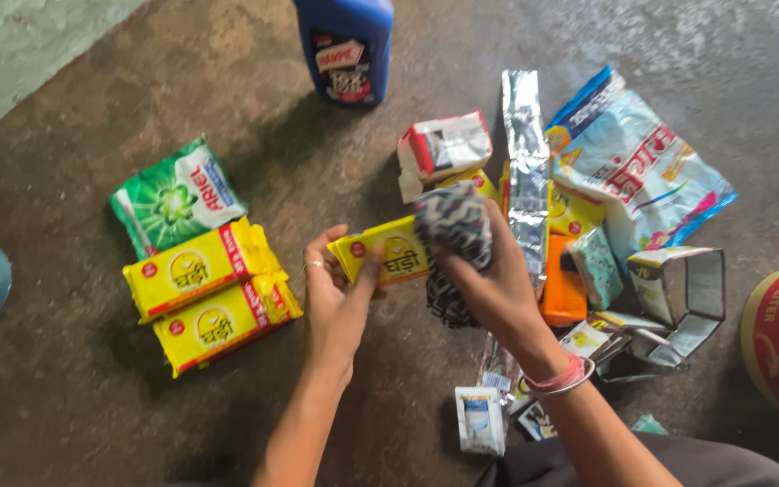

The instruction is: The person sits on the floor and uses a patterned cloth to wipe the surface of several yellow detergent packets. They pick up each packet, rub it with the cloth, and place it back down among other cleaning supplies.

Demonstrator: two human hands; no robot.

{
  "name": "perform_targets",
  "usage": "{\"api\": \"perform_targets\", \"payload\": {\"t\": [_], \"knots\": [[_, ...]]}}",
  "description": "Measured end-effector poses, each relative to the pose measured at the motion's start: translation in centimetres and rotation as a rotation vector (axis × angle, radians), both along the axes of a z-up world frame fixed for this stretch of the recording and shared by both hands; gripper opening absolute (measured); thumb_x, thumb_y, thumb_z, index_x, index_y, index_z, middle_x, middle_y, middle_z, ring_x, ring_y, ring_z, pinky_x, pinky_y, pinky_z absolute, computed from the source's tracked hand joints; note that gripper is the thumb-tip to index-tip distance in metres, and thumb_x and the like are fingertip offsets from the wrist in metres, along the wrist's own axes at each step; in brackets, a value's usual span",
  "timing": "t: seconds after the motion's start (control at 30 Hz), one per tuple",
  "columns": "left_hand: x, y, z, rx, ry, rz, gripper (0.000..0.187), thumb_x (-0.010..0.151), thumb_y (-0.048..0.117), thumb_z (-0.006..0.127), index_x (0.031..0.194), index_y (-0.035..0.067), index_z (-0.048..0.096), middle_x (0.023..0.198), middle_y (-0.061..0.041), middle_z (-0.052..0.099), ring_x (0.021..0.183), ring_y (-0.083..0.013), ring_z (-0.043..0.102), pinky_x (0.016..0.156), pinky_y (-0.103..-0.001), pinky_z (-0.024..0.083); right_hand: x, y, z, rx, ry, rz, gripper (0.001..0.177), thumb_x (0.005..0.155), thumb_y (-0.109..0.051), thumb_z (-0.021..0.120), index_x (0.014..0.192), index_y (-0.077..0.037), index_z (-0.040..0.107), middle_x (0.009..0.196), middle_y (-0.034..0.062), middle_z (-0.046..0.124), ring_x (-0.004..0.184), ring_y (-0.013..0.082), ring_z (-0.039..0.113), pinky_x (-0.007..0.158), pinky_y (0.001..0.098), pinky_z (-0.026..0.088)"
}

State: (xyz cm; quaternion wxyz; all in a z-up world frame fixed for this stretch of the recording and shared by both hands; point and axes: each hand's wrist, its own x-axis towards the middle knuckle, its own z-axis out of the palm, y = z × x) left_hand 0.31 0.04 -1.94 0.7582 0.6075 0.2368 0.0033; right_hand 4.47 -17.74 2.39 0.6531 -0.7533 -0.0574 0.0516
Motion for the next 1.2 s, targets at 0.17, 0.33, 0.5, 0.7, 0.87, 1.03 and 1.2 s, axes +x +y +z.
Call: {"api": "perform_targets", "payload": {"t": [0.17, 0.33, 0.5, 0.7, 0.87, 1.03, 1.2], "knots": [[-0.1, 0.2, 2.2, -0.227, 0.015, -0.178, 0.055, 0.084, 0.023, 0.082, 0.131, 0.003, 0.063, 0.110, -0.006, 0.074, 0.095, -0.0115, 0.069, 0.077, -0.027, 0.056, 0.4, -1.3, -2.5, 0.179, 0.218, -0.168, 0.035, 0.096, -0.015, 0.068, 0.128, -0.004, 0.062, 0.110, -0.0001, 0.070, 0.097, 0.0062, 0.063, 0.087, 0.0253, 0.053], [-0.2, 0.0, 3.6, -0.347, 0.086, -0.309, 0.052, 0.079, 0.018, 0.082, 0.128, 0.005, 0.068, 0.109, -0.007, 0.079, 0.092, -0.0142, 0.075, 0.077, -0.030, 0.062, -0.1, -1.3, -3.5, 0.223, 0.232, -0.185, 0.032, 0.097, -0.023, 0.068, 0.124, -0.006, 0.063, 0.106, -0.0012, 0.069, 0.094, 0.0068, 0.063, 0.083, 0.0266, 0.053], [-0.1, -0.7, 4.5, -0.239, 0.063, -0.350, 0.059, 0.079, 0.015, 0.082, 0.135, 0.007, 0.066, 0.107, -0.007, 0.079, 0.088, -0.0128, 0.074, 0.073, -0.030, 0.065, -0.2, -1.4, -3.4, 0.292, 0.269, -0.233, 0.035, 0.100, -0.034, 0.065, 0.120, -0.006, 0.064, 0.106, -0.0008, 0.069, 0.094, 0.0071, 0.063, 0.081, 0.0281, 0.052], [-0.2, -0.9, 5.1, 0.011, -0.075, -0.407, 0.062, 0.082, 0.015, 0.083, 0.140, 0.007, 0.062, 0.110, -0.008, 0.079, 0.089, -0.0105, 0.074, 0.074, -0.026, 0.065, -0.3, -1.2, -3.1, 0.389, 0.386, -0.292, 0.037, 0.099, -0.041, 0.062, 0.119, -0.010, 0.060, 0.102, 0.0000, 0.066, 0.087, 0.0103, 0.066, 0.071, 0.0304, 0.056], [-0.2, -1.2, 6.0, 0.072, -0.040, -0.439, 0.063, 0.080, 0.014, 0.082, 0.139, 0.013, 0.062, 0.110, -0.006, 0.078, 0.083, -0.0101, 0.075, 0.063, -0.026, 0.067, -0.1, -1.6, -3.5, 0.483, 0.509, -0.368, 0.040, 0.097, -0.048, 0.059, 0.118, -0.014, 0.059, 0.097, 0.0021, 0.065, 0.079, 0.0137, 0.069, 0.063, 0.0327, 0.058], [-0.4, -1.4, 6.6, 0.095, 0.018, -0.504, 0.065, 0.082, 0.014, 0.079, 0.143, 0.019, 0.058, 0.106, -0.007, 0.081, 0.075, -0.0112, 0.078, 0.061, -0.026, 0.064, 0.2, -1.9, -3.8, 0.580, 0.548, -0.386, 0.037, 0.100, -0.045, 0.061, 0.117, -0.013, 0.061, 0.091, 0.0023, 0.066, 0.073, 0.0142, 0.067, 0.060, 0.0329, 0.056], [-0.4, -1.3, 6.6, 0.073, -0.082, -0.498, 0.064, 0.083, 0.014, 0.079, 0.143, 0.017, 0.058, 0.113, -0.008, 0.079, 0.080, -0.0122, 0.079, 0.072, -0.028, 0.067, 0.0, -2.7, -3.1, 0.005, -0.089, -0.142, 0.057, 0.102, -0.050, 0.060, 0.134, -0.004, 0.050, 0.100, 0.0061, 0.061, 0.081, 0.0175, 0.063, 0.067, 0.0319, 0.056]]}}
